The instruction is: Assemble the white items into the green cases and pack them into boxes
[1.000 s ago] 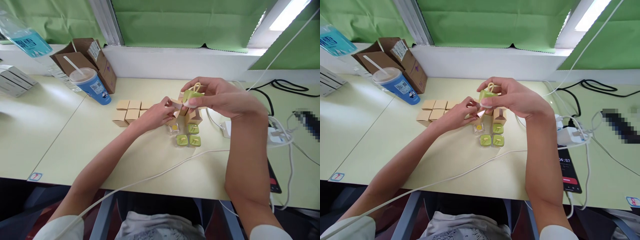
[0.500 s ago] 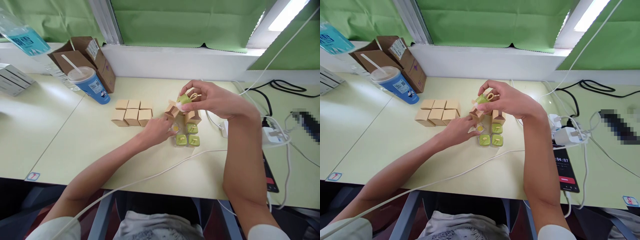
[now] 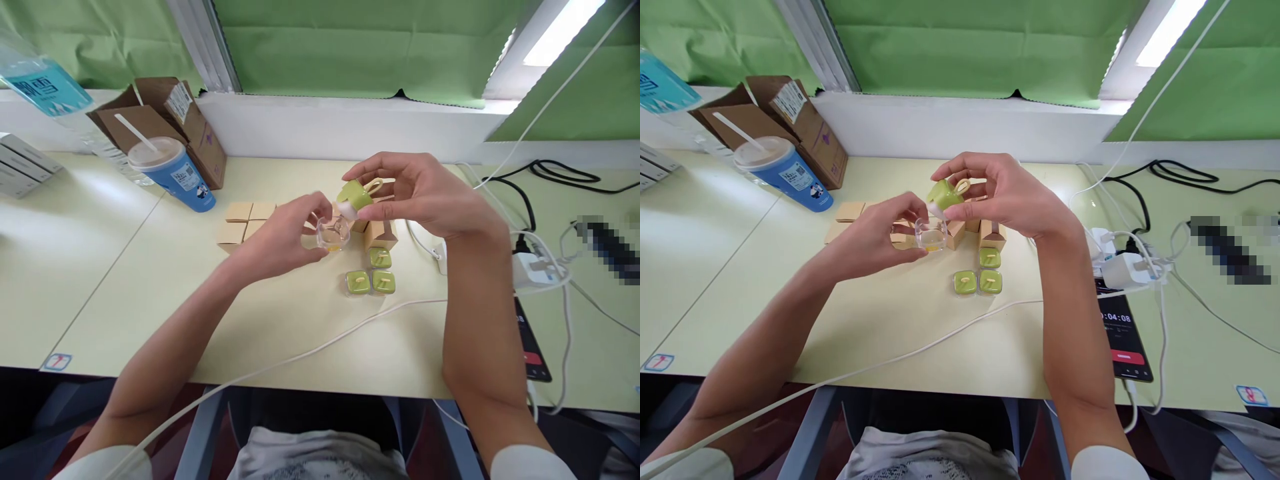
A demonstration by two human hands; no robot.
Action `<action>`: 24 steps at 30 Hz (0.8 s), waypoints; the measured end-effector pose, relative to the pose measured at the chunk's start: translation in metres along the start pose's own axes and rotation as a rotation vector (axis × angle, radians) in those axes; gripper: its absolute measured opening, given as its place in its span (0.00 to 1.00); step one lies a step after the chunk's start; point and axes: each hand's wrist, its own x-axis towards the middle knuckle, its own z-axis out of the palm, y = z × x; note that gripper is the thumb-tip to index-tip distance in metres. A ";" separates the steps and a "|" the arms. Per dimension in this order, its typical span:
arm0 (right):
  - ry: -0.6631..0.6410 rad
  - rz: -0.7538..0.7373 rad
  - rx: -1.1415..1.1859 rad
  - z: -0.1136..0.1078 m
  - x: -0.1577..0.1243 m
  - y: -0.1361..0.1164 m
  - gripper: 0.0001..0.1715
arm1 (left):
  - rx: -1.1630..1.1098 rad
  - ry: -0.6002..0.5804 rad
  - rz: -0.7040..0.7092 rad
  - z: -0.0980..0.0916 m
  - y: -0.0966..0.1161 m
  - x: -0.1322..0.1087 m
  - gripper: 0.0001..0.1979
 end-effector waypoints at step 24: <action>0.356 -0.102 -0.195 0.022 0.013 0.008 0.23 | -0.417 0.318 -0.047 0.031 -0.045 0.030 0.16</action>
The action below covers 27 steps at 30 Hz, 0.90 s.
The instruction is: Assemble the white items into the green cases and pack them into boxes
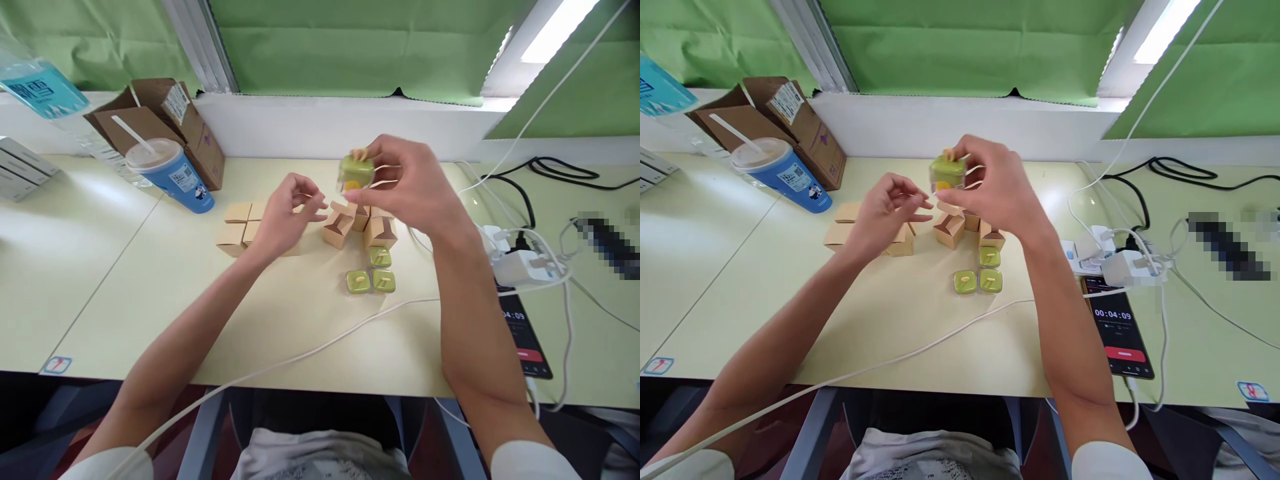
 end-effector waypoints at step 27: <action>-0.351 0.086 0.071 0.008 0.005 0.020 0.36 | 0.217 -0.194 0.117 -0.002 -0.003 0.005 0.23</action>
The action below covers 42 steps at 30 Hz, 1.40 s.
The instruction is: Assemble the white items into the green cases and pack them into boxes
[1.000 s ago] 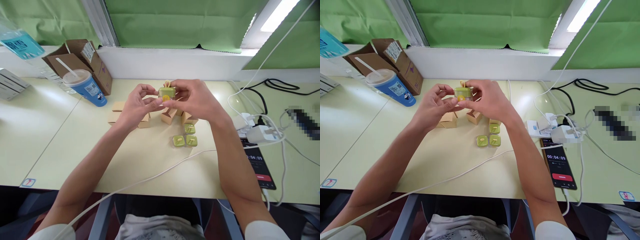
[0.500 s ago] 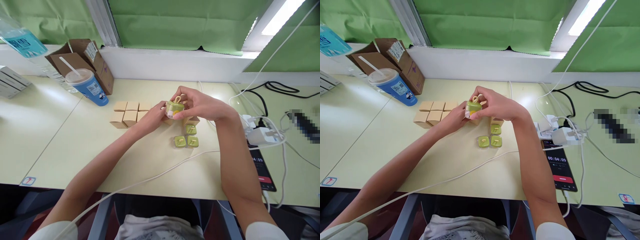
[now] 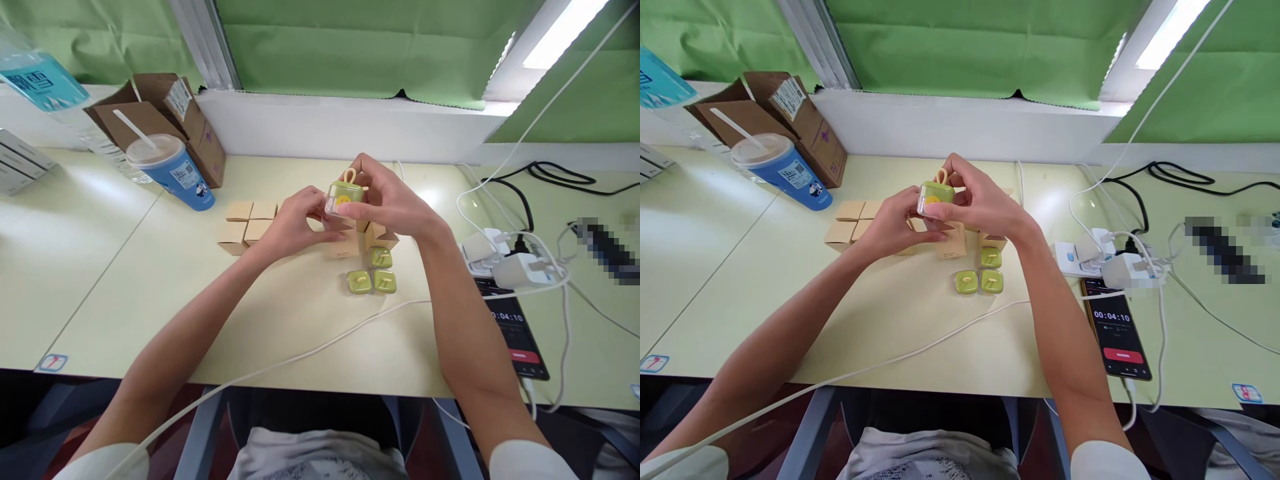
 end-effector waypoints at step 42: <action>-0.193 -0.010 -0.659 0.013 0.018 0.033 0.07 | 0.037 0.025 -0.071 -0.001 -0.018 0.000 0.34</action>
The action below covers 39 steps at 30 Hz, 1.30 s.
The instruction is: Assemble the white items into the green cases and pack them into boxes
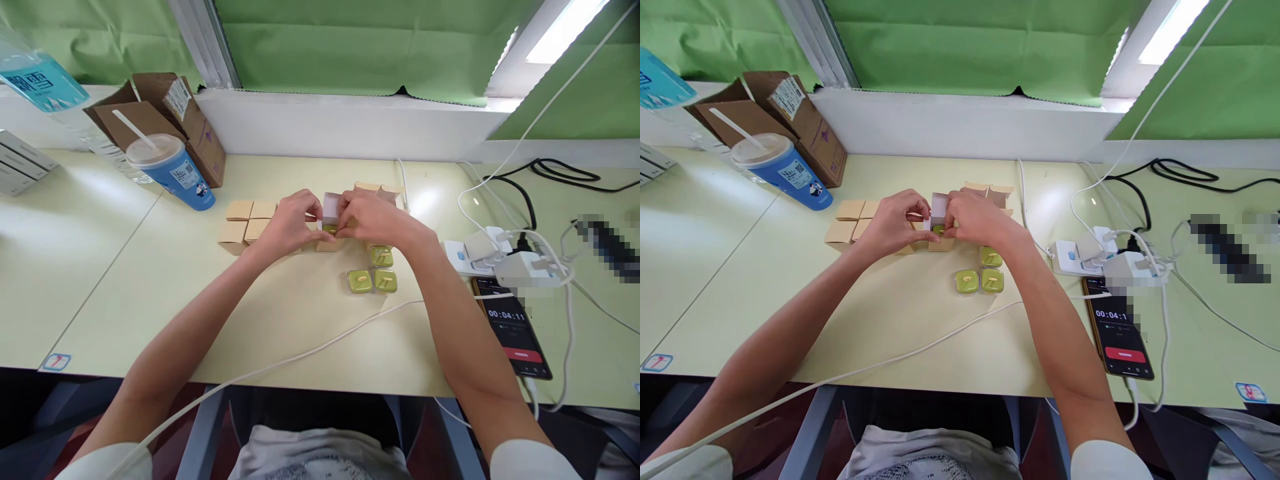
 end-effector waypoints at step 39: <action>-0.162 0.114 -0.189 0.001 -0.004 -0.037 0.30 | 0.188 -0.344 0.197 -0.017 0.003 -0.001 0.12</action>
